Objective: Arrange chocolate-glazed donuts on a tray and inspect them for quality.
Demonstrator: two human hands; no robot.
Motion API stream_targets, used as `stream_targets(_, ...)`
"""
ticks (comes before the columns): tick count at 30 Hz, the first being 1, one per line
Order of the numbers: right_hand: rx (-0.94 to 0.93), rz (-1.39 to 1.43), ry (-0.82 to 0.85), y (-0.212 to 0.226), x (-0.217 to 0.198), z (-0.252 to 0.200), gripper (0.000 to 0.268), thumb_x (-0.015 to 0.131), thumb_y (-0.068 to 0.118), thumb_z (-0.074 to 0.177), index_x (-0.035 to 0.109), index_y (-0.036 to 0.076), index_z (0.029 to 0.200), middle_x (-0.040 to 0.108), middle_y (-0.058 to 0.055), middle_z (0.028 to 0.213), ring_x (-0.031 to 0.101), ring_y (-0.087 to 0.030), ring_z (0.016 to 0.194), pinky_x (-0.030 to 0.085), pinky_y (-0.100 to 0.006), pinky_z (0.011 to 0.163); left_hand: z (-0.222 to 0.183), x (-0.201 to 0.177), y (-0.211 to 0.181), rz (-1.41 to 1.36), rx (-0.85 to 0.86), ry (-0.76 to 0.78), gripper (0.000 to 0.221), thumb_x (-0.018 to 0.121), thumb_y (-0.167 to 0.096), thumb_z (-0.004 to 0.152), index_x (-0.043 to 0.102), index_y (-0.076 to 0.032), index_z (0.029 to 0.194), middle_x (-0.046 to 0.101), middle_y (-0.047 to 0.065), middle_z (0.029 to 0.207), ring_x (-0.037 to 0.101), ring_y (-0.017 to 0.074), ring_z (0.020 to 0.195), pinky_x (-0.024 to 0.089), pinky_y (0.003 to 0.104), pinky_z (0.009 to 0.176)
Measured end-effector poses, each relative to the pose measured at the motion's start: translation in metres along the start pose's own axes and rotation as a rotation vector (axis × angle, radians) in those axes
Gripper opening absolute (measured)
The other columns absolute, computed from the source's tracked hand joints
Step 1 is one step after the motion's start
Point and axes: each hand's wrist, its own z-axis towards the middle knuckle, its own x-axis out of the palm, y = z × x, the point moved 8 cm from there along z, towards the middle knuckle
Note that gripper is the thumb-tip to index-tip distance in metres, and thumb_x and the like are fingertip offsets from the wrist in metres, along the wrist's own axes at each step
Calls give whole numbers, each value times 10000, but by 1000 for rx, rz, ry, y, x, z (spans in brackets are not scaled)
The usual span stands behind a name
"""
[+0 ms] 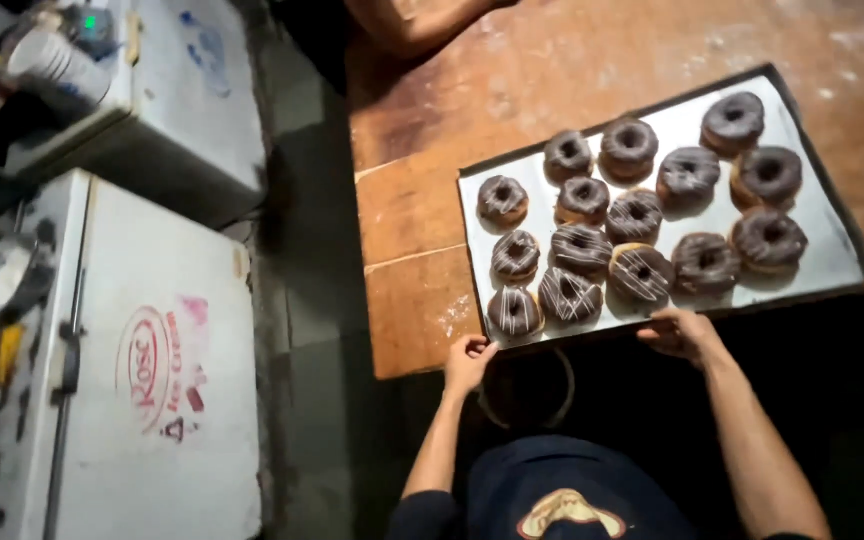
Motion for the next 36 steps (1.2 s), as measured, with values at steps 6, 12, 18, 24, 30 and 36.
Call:
stream_targets(6, -5, -11, 17, 4, 3, -7, 283, 657, 294, 902, 678, 34, 1014, 796, -167, 960, 699, -251, 848, 569, -402, 766, 2, -10, -22, 179, 27, -21, 285, 795, -226, 828, 756, -26, 1029, 704, 38, 768, 605, 88, 671, 521, 273, 642)
stream_targets(12, -19, -108, -18, 10, 0, -9, 259, 659, 261, 912, 719, 34, 1022, 745, -189, 960, 676, -316, 759, 538, -434, 685, -73, -77, -296, 260, 196, -120, 313, 686, -191, 925, 742, -131, 1227, 695, 102, 723, 622, 171, 620, 529, 325, 605)
stream_targets(18, -21, 74, -45, 18, 23, -60, 213, 660, 184, 876, 671, 25, 1019, 738, -136, 916, 738, -321, 849, 586, -490, 789, -76, -72, -299, 553, 79, -3, 309, 691, -266, 876, 770, -239, 1173, 737, 145, 751, 738, 292, 689, 577, 426, 711)
stream_targets(24, -32, 53, -43, 18, 19, -50, 258, 640, 214, 893, 660, -8, 1023, 740, -162, 912, 758, -321, 838, 593, -499, 805, -62, -54, -271, 585, 127, 34, 288, 686, -324, 892, 758, -222, 1152, 757, 122, 800, 733, 330, 774, 566, 451, 725)
stream_targets(30, -14, 28, 2, 15, 14, -30, 265, 649, 229, 871, 672, 15, 1026, 760, -120, 937, 762, -290, 853, 593, -467, 801, -51, -42, -203, 580, 155, 61, 288, 681, -311, 869, 769, -190, 1115, 771, 99, 867, 726, 339, 841, 566, 469, 767)
stream_targets(36, 48, -67, 23, -5, -7, 19, 353, 621, 278, 900, 716, 2, 1099, 780, -202, 1048, 747, -271, 891, 545, -446, 819, -84, -52, -299, 787, 408, -100, 570, 741, -362, 845, 600, -155, 1356, 468, 246, 1356, 367, 471, 1272, 287, 618, 1015)
